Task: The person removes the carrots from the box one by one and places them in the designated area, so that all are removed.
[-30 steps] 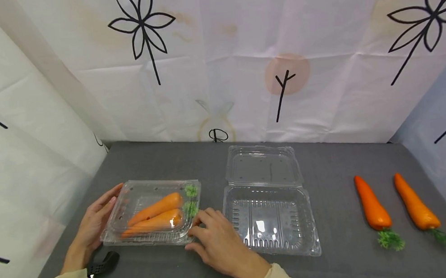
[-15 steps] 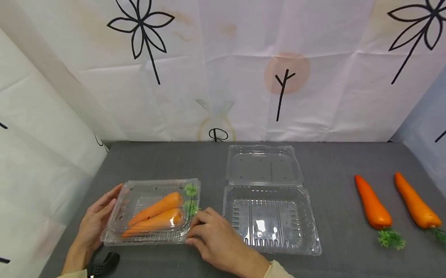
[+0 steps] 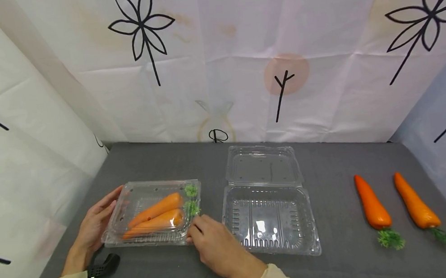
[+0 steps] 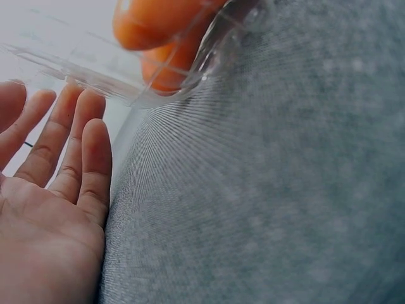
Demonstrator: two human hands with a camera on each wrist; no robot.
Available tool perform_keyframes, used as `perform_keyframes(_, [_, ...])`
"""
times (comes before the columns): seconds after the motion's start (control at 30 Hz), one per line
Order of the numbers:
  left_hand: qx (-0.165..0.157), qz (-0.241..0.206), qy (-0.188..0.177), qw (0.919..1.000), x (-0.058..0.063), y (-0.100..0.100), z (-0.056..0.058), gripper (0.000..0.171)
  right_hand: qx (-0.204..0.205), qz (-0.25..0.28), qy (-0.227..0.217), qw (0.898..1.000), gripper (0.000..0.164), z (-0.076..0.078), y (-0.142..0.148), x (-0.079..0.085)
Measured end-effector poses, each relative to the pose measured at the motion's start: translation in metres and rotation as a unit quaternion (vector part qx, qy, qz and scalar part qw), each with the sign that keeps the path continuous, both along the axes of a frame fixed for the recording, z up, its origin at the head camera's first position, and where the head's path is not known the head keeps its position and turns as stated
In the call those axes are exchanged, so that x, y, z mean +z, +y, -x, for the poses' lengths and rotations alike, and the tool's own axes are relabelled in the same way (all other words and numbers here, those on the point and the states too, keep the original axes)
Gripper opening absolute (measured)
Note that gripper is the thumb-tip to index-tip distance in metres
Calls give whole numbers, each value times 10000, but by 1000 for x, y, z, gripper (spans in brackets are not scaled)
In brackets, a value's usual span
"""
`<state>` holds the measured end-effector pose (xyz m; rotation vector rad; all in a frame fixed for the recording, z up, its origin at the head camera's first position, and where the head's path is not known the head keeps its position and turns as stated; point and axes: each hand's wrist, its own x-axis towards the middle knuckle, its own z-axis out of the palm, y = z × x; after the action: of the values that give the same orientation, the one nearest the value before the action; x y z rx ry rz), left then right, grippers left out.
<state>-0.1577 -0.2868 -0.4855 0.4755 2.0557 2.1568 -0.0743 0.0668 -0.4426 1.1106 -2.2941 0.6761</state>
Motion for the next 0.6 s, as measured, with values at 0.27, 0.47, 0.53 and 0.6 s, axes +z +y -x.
perform_keyframes(0.27, [-69,24,66,10000,0,0,1,47,47,154,47,9999,5,-3,0,4])
perform_keyframes(0.47, [-173,-251,60,9995,2,0,0,48,408,989,-409,9934,5,1,6,24])
perform_keyframes(0.53, [-151,-197,96,9996,2,0,-1,47,416,1283,-820,9875,2,5,7,34])
perform_keyframes(0.6, [-109,-176,105,9997,1,1,-1,44,398,1565,-1209,9794,3,12,9,44])
